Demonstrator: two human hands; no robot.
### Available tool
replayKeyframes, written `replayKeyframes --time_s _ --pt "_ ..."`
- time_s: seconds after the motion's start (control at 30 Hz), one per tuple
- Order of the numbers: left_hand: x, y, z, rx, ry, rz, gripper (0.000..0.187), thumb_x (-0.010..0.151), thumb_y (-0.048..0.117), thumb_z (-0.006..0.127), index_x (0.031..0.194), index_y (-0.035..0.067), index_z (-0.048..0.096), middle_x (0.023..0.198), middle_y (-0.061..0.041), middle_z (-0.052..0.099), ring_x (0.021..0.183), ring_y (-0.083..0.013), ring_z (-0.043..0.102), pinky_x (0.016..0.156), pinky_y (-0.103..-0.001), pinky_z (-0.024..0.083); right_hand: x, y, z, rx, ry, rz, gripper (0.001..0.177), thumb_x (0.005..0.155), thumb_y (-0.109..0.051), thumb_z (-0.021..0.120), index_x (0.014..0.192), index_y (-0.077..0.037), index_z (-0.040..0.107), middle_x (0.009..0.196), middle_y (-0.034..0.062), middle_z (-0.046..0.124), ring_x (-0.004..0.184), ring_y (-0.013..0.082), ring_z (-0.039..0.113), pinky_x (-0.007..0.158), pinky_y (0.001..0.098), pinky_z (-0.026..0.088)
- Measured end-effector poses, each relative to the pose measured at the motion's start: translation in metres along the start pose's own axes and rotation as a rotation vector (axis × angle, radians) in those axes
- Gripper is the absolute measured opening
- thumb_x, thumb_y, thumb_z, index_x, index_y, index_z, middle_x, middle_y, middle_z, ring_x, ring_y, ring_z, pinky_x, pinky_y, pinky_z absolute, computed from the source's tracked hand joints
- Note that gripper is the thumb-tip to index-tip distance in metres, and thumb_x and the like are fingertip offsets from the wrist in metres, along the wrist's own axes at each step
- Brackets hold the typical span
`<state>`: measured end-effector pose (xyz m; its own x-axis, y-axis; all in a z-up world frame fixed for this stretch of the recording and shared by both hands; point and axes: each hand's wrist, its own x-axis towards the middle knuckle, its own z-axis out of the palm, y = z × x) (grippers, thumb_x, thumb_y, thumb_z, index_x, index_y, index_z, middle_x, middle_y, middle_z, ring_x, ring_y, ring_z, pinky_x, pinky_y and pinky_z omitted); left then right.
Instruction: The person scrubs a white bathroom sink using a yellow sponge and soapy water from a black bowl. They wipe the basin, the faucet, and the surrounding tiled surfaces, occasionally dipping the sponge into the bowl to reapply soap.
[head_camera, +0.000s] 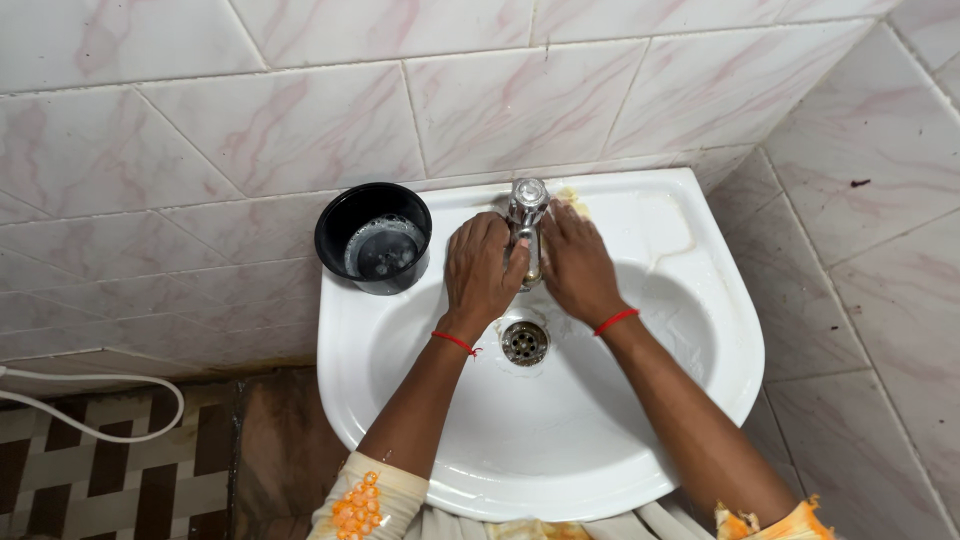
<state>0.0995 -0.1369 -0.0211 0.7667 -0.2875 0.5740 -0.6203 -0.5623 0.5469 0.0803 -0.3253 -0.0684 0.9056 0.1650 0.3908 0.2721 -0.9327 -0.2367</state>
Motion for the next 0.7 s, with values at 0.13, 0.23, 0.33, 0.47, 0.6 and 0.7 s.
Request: replayKeyframes --time_s 0.13,0.23,0.33,0.47,0.6,0.7 --pt "-0.001 -0.002 -0.003 -0.035 -0.009 0.015 0.029 0.096 0.031 0.058 0.096 0.002 0.058 0.103 -0.013 0.059 0.099 -0.0331 0.056 0.091 -0.047 0.042 0.003 0.035 -0.027 -0.003 0.042 0.136 0.053 0.1 -0.032 0.056 0.145 -0.004 0.053 0.156 0.0324 0.043 0.146 0.0482 0.04 0.122 0.0516 0.033" --pt "-0.002 0.0 -0.001 0.001 -0.001 0.012 0.028 0.098 0.031 0.057 0.097 0.003 0.058 0.103 -0.014 0.059 0.1 -0.0331 0.055 0.094 -0.047 0.041 -0.001 0.047 -0.04 -0.099 0.058 0.359 0.053 0.1 -0.033 0.057 0.146 -0.006 0.055 0.149 0.0424 0.036 0.139 0.057 0.032 0.113 0.0549 0.031" --pt "-0.003 0.0 0.001 0.05 -0.002 0.006 0.027 0.099 0.029 0.056 0.098 0.003 0.057 0.103 -0.014 0.058 0.101 -0.0334 0.055 0.096 -0.048 0.041 0.003 0.034 -0.026 -0.211 0.052 0.286 0.058 0.102 -0.037 0.058 0.148 -0.001 0.052 0.147 0.0419 0.039 0.14 0.0549 0.034 0.112 0.0569 0.031" --pt "-0.005 0.003 0.003 0.061 0.029 0.034 0.026 0.099 0.028 0.056 0.101 0.002 0.057 0.105 -0.015 0.058 0.103 -0.0347 0.055 0.096 -0.048 0.04 0.004 -0.002 -0.002 -0.067 -0.017 0.073 0.054 0.102 -0.028 0.056 0.148 -0.001 0.052 0.153 0.0355 0.043 0.143 0.0478 0.041 0.118 0.0542 0.033" --pt "-0.002 0.002 -0.001 0.041 0.004 0.021 0.027 0.097 0.027 0.058 0.102 0.001 0.057 0.105 -0.015 0.059 0.102 -0.0343 0.055 0.097 -0.048 0.04 0.004 0.025 -0.015 -0.001 -0.022 0.062 0.053 0.098 -0.026 0.06 0.145 -0.003 0.054 0.149 0.0288 0.05 0.143 0.0449 0.044 0.115 0.0537 0.035" --pt "-0.003 0.0 0.001 0.036 -0.021 -0.011 0.027 0.097 0.028 0.06 0.101 0.001 0.058 0.104 -0.015 0.059 0.102 -0.0329 0.056 0.098 -0.048 0.04 -0.009 0.073 -0.035 -0.112 0.008 0.317 0.055 0.101 -0.028 0.06 0.147 0.002 0.052 0.147 0.0338 0.049 0.141 0.0494 0.043 0.117 0.0531 0.036"
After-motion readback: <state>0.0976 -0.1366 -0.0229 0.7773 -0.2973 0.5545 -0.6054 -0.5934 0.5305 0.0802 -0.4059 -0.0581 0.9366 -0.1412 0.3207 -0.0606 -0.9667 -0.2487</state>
